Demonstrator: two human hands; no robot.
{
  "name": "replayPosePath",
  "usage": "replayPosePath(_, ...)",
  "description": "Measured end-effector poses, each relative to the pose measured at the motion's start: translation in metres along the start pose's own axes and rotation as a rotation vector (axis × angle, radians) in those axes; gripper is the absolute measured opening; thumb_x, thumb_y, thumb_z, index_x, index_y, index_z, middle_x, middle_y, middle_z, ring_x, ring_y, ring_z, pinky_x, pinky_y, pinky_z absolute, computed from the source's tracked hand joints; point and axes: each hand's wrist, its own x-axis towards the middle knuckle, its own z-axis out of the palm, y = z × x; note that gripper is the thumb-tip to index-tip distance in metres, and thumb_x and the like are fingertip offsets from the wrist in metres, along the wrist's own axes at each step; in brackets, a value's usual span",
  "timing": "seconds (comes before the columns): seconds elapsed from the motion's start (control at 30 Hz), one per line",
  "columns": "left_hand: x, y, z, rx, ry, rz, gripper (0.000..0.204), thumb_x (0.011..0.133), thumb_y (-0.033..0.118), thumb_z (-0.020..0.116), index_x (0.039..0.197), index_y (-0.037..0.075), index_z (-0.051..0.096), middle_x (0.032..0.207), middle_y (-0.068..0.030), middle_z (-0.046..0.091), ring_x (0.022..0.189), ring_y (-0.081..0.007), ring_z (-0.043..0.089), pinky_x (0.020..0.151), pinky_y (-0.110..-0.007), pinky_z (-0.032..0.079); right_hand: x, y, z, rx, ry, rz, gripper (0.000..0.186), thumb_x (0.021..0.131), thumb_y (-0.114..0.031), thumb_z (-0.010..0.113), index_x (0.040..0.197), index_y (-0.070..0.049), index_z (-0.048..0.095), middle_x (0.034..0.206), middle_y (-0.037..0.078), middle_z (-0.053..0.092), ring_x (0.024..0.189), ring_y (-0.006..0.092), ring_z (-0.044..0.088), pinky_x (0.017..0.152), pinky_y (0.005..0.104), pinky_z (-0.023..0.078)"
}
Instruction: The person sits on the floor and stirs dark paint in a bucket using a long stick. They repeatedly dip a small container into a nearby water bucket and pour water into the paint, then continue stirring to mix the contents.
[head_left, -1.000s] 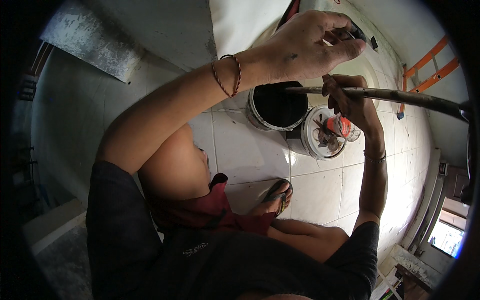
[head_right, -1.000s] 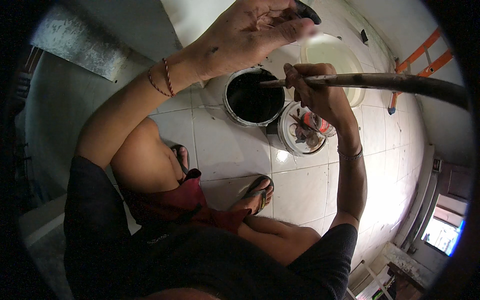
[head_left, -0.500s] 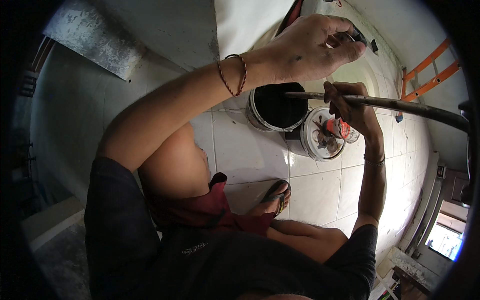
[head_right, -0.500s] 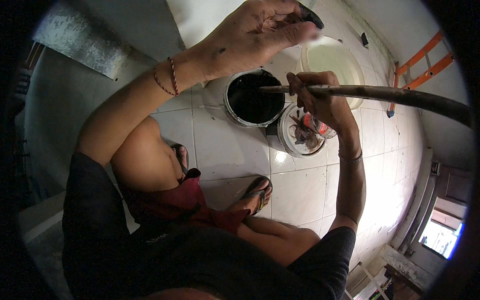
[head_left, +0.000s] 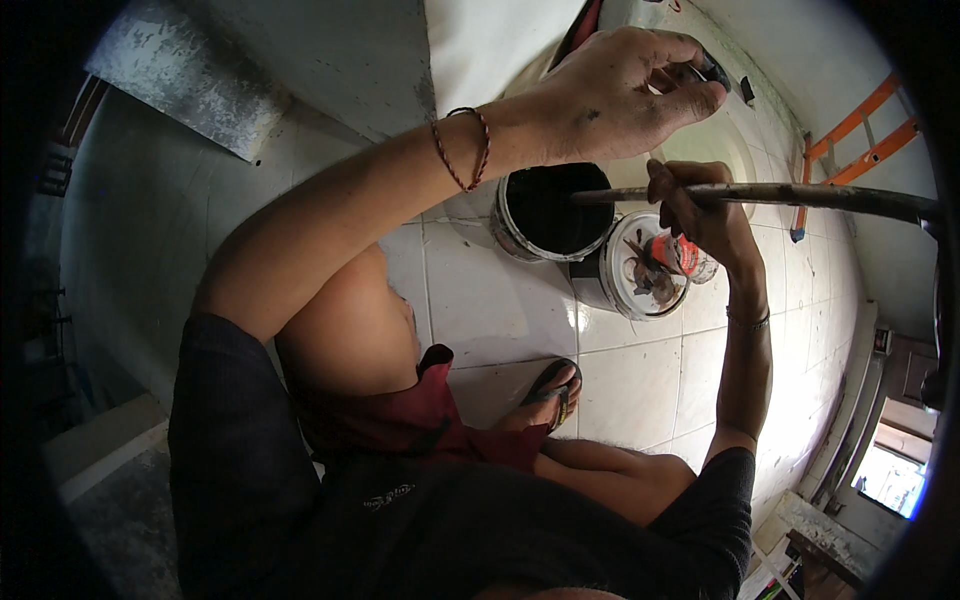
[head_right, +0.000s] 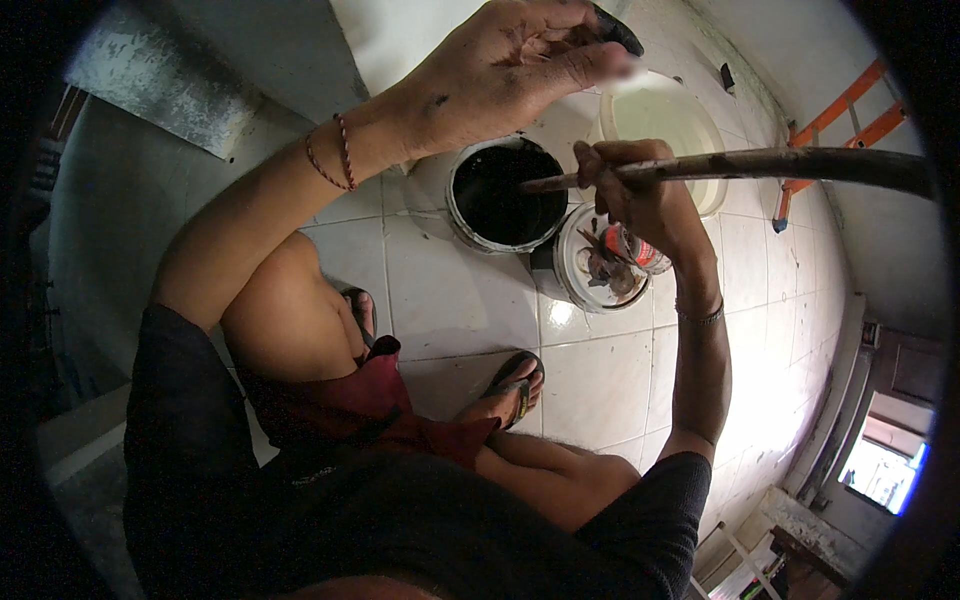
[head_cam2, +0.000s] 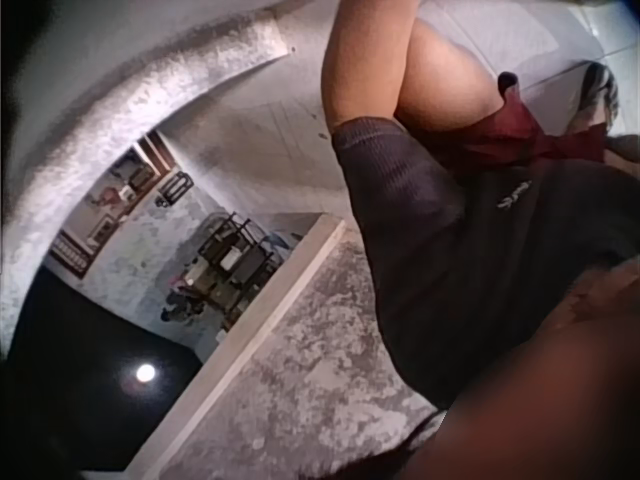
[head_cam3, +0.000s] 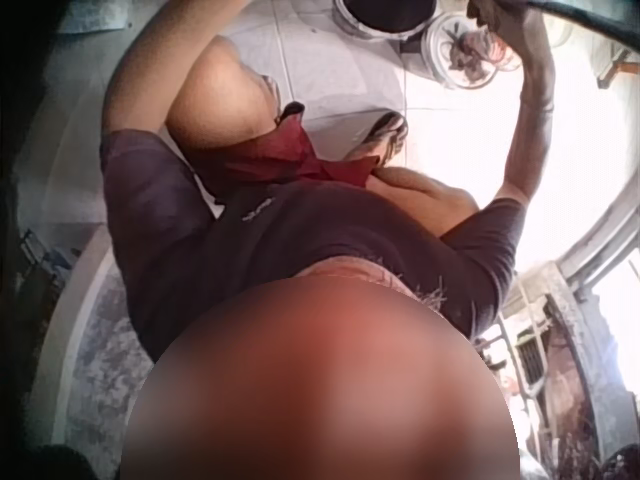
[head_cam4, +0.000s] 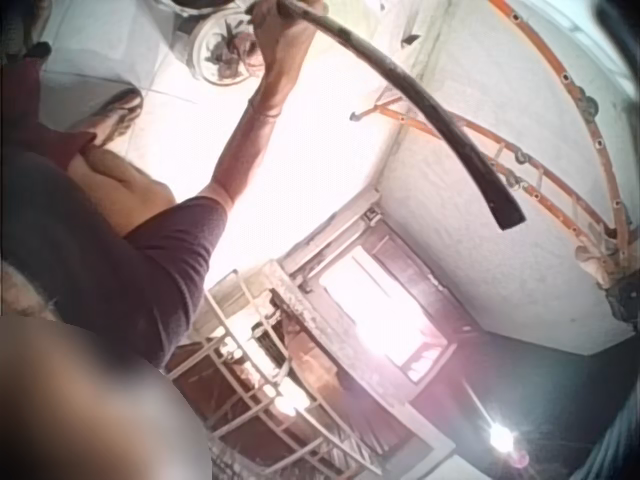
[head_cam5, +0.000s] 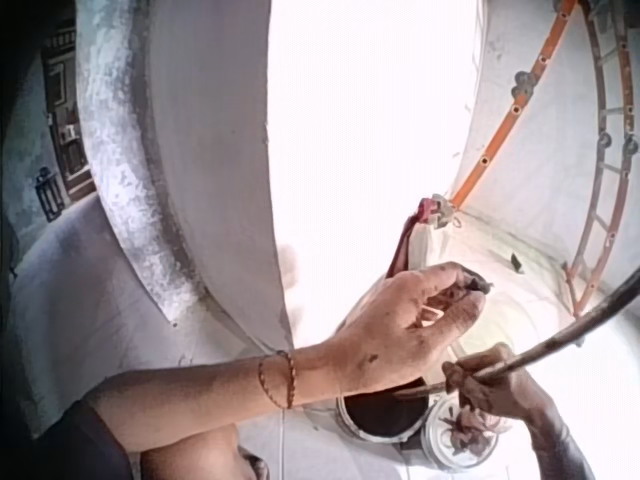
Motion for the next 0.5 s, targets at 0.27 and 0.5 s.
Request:
replayPosePath(0.27,-0.0003,0.0026,-0.0007,-0.003,0.027,0.026,0.035,0.103,0.031,0.063,0.108,-0.003,0.069,0.092,-0.0115,0.073,0.089,-0.0173,0.069,0.084,-0.034,0.056,0.0029,-0.0002,-0.0002,-0.027,0.035,0.003,0.038,0.105,-0.025,0.062,0.084,0.005,0.072,0.054,0.005,0.058,0.048,0.0093,0.054,0.044,0.0285,0.041)
replayPosePath(0.5,-0.0004,0.0020,0.0030,-0.023,0.059,0.033,0.036,0.104,0.031,0.063,0.113,-0.002,0.070,0.098,-0.0117,0.074,0.093,-0.0171,0.070,0.087,-0.033,0.056,0.0058,-0.0017,0.0011,0.106,-0.037,0.034,0.045,0.106,-0.032,0.060,0.083,0.004,0.072,0.054,0.005,0.059,0.047,0.0089,0.053,0.043,0.0268,0.041)
